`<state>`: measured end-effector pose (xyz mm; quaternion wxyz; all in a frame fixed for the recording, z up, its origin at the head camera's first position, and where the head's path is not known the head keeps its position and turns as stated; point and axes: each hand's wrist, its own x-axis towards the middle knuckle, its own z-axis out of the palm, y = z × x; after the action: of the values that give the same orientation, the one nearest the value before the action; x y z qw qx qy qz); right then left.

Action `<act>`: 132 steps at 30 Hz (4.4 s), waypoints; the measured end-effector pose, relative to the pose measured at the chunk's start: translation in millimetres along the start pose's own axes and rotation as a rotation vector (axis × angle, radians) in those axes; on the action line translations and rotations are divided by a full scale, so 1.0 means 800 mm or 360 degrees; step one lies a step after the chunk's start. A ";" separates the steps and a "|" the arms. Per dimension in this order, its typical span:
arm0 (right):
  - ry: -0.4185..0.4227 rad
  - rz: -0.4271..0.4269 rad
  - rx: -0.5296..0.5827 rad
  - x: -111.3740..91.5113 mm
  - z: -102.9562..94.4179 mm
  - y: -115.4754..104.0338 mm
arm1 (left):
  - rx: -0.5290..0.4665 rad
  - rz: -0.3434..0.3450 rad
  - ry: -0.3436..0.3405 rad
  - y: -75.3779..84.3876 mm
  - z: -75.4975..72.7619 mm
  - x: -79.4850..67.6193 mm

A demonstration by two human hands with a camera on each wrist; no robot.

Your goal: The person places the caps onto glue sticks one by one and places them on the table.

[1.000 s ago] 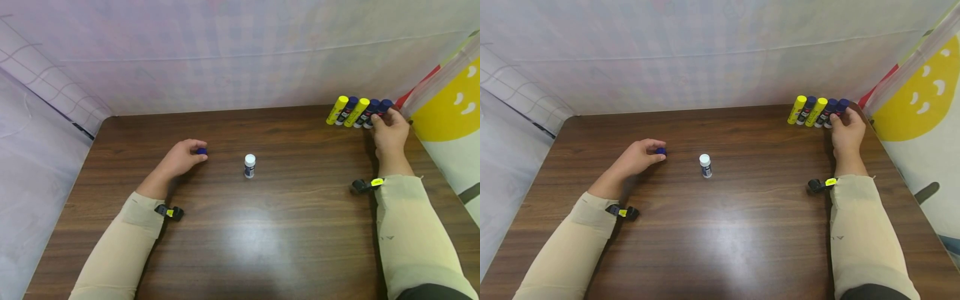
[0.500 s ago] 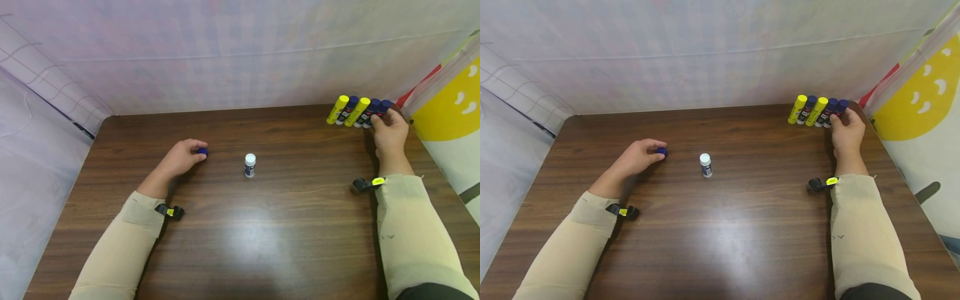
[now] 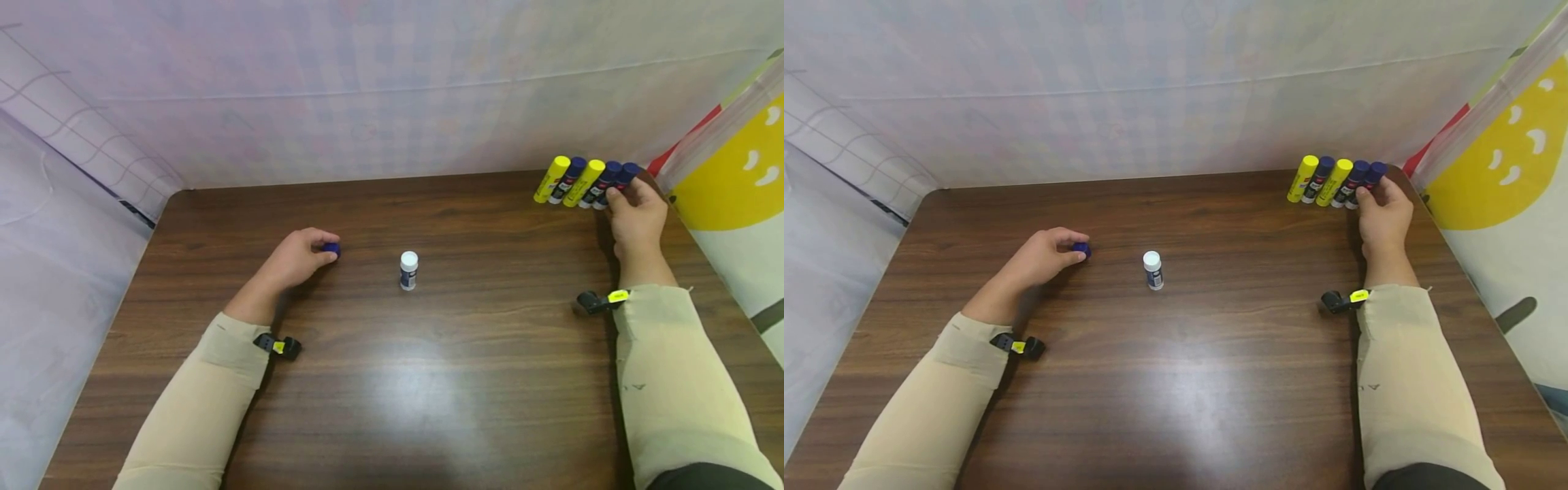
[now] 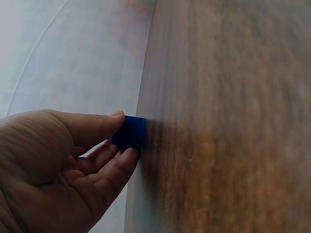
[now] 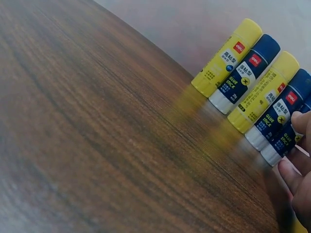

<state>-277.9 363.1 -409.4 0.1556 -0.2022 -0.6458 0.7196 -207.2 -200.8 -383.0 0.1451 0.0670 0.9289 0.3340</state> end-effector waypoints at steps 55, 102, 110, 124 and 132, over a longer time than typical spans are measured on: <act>0.0109 -0.0188 0.0151 -0.013 -0.001 -0.008 | -0.0087 0.0029 0.0104 0.007 0.000 -0.003; 0.0240 -0.0869 0.0415 -0.079 0.083 -0.054 | -0.0190 0.0110 0.0237 0.022 0.002 -0.011; 0.0081 -0.0857 0.0458 -0.089 0.098 -0.051 | -0.0212 0.0154 0.0257 0.021 0.003 -0.011; -0.0136 -0.0967 0.0337 -0.092 0.117 -0.033 | -0.0204 0.0198 0.0287 0.026 0.004 -0.014; -0.0373 -0.1036 0.0281 -0.111 0.132 -0.024 | -0.0214 0.0256 0.0271 0.027 0.005 -0.014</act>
<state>-253.3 231.1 -373.7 0.3185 0.1121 -0.6252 0.7036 -194.4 -184.4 -369.9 0.0426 0.1030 0.9050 0.4105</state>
